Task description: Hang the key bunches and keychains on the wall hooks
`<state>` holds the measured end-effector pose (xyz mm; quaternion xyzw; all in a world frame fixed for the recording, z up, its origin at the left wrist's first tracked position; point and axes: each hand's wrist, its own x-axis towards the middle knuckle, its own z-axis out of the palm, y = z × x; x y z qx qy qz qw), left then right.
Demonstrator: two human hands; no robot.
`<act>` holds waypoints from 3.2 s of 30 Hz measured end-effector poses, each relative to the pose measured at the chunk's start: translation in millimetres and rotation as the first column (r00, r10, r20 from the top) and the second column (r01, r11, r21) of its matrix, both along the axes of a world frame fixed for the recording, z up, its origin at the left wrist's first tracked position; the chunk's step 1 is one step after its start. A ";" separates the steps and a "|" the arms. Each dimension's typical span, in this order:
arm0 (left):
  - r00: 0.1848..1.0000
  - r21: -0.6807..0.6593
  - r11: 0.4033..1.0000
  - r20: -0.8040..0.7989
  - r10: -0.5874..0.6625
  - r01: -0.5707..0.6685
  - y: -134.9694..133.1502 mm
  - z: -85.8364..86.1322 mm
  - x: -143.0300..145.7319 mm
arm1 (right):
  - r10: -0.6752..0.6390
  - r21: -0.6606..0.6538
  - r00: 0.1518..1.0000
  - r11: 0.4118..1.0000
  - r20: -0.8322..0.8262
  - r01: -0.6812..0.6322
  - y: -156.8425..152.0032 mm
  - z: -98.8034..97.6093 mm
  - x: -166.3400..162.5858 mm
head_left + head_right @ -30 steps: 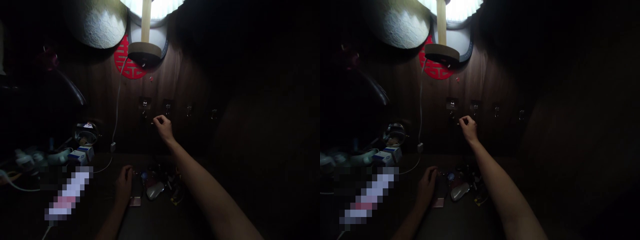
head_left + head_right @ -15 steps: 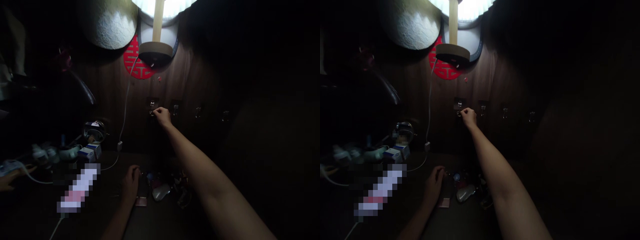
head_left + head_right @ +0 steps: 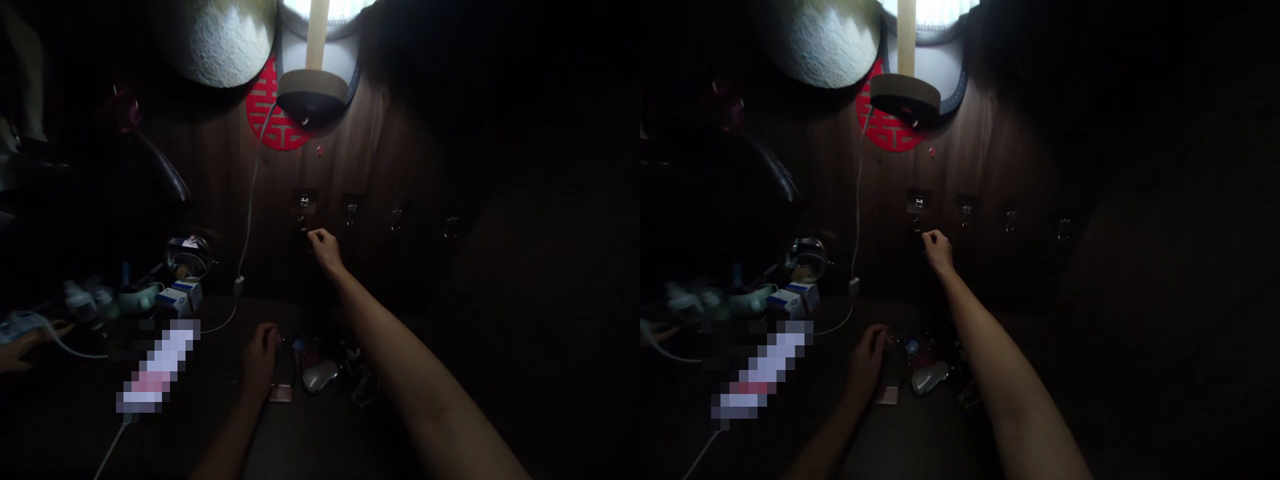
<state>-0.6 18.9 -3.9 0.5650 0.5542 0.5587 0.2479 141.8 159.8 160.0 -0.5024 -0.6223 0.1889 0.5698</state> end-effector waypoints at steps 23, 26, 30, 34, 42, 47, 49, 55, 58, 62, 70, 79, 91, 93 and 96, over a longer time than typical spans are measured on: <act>0.985 0.106 0.980 0.069 0.160 -0.167 -9.7 7.4 -3.6 | 0.168 -0.107 0.598 0.985 0.784 -0.137 -148.3 -158.8 -0.2; 0.983 0.145 0.973 0.041 0.177 -0.181 -12.0 8.2 -4.3 | 0.161 -0.097 0.583 0.985 0.797 -0.139 -146.8 -162.2 0.9; 0.968 0.135 0.969 -0.121 0.221 -0.205 -13.4 7.7 -9.3 | 0.147 -0.086 0.592 0.988 0.792 -0.130 -147.5 -163.2 1.0; 0.847 -0.069 0.969 -0.505 0.170 -0.236 -14.6 10.2 -16.0 | 0.138 -0.079 0.607 0.989 0.783 -0.122 -147.2 -164.7 0.8; 0.775 -0.193 0.964 -0.631 0.022 -0.184 -12.0 9.4 -17.2 | 0.133 -0.065 0.617 0.989 0.776 -0.132 -145.5 -166.0 1.1; 0.863 -0.125 0.992 -0.497 -0.092 0.033 -7.2 -1.2 -16.7 | 0.135 -0.061 0.624 0.989 0.770 -0.138 -146.1 -164.7 0.7; 0.895 -0.097 0.989 -0.422 -0.143 0.112 -6.2 -2.9 -15.8 | 0.131 -0.058 0.620 0.989 0.774 -0.136 -146.2 -164.7 0.7; 0.862 0.051 0.994 -0.495 0.109 -0.096 -6.3 1.8 -17.3 | 0.127 -0.060 0.622 0.990 0.773 -0.128 -145.2 -165.7 1.2; 0.742 -0.032 0.984 -0.661 0.111 -0.176 -8.3 2.9 -19.3 | 0.129 -0.058 0.620 0.989 0.774 -0.133 -144.8 -165.6 1.4; 0.705 -0.100 0.987 -0.709 0.015 -0.122 -7.5 -2.4 -20.6 | 0.128 -0.057 0.632 0.990 0.764 -0.131 -145.3 -164.7 1.6; 0.925 0.083 0.996 -0.379 -0.006 0.041 -1.8 -6.4 -18.5 | 0.130 -0.062 0.637 0.990 0.760 -0.128 -145.8 -164.0 1.5; 0.992 0.106 0.992 -0.112 -0.060 0.072 -8.9 5.1 -4.8 | 0.161 -0.010 0.825 0.983 0.542 -0.186 -149.9 -159.7 1.2; 0.984 0.048 0.985 0.055 -0.168 0.166 -7.9 3.9 -0.9 | 0.230 -0.070 0.899 0.973 0.374 -0.220 -146.2 -164.0 3.6; 0.983 0.042 0.984 0.046 -0.177 0.176 -8.0 4.1 -1.1 | 0.243 -0.074 0.898 0.970 0.367 -0.232 -146.2 -163.8 3.1; 0.977 0.046 0.976 0.004 -0.214 0.213 -8.8 4.8 -0.5 | 0.238 -0.065 0.905 0.971 0.352 -0.230 -146.1 -163.9 2.4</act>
